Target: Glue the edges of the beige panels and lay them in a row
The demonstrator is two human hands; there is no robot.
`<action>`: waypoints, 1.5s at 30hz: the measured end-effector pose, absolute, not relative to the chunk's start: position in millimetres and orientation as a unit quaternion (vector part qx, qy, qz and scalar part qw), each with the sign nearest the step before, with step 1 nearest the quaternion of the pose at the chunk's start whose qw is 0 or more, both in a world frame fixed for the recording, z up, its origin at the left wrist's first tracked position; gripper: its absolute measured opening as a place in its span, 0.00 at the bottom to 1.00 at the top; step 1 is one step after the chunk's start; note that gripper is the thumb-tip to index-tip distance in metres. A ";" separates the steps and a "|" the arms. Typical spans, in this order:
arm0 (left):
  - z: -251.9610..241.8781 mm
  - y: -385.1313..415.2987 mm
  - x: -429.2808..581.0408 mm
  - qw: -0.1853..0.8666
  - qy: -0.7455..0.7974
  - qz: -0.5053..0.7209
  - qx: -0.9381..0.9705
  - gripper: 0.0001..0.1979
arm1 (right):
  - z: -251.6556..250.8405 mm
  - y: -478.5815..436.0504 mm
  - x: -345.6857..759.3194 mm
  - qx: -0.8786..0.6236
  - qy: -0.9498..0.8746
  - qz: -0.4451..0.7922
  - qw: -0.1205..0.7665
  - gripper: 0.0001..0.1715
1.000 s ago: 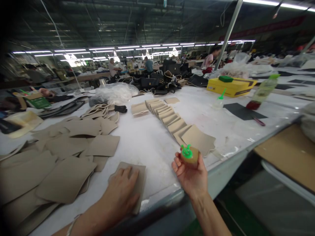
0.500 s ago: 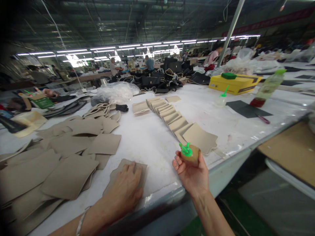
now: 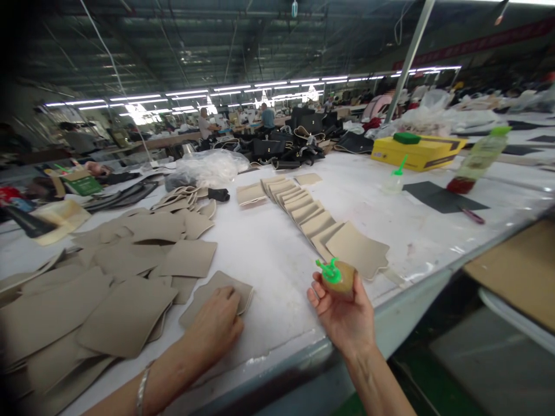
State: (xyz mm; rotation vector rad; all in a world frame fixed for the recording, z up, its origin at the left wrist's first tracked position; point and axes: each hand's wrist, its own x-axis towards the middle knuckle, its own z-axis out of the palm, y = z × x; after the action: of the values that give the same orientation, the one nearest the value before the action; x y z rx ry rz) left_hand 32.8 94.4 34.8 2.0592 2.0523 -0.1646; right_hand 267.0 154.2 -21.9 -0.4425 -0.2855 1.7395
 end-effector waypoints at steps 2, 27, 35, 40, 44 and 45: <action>36.6 97.4 29.7 0.115 0.695 -0.060 0.707 0.14 | -21.0 154.4 266.1 -0.200 -0.128 0.753 0.614 0.25; 32.6 52.5 40.0 0.422 0.562 0.373 0.606 0.42 | 7.4 57.8 156.6 -0.227 -0.088 0.843 0.479 0.21; 27.0 46.5 5.5 0.363 0.451 0.351 0.736 0.35 | 22.8 94.0 212.6 -0.436 -0.531 0.569 0.451 0.30; 29.9 44.2 7.9 0.283 0.394 0.264 0.833 0.20 | 44.5 115.5 216.2 -0.394 -0.675 0.520 0.346 0.22; 29.8 42.9 14.5 0.225 0.378 0.245 0.864 0.16 | 46.4 116.0 203.8 -0.373 -0.687 0.538 0.317 0.16; 29.3 42.6 15.1 0.210 0.380 0.236 0.870 0.15 | 46.2 115.8 202.6 -0.372 -0.685 0.542 0.313 0.14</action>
State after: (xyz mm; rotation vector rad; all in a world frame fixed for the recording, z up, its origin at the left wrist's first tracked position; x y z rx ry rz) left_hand 15.1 42.6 29.3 2.4186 1.0558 0.6559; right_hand 202.6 115.8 46.2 -0.9813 -1.8065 1.4293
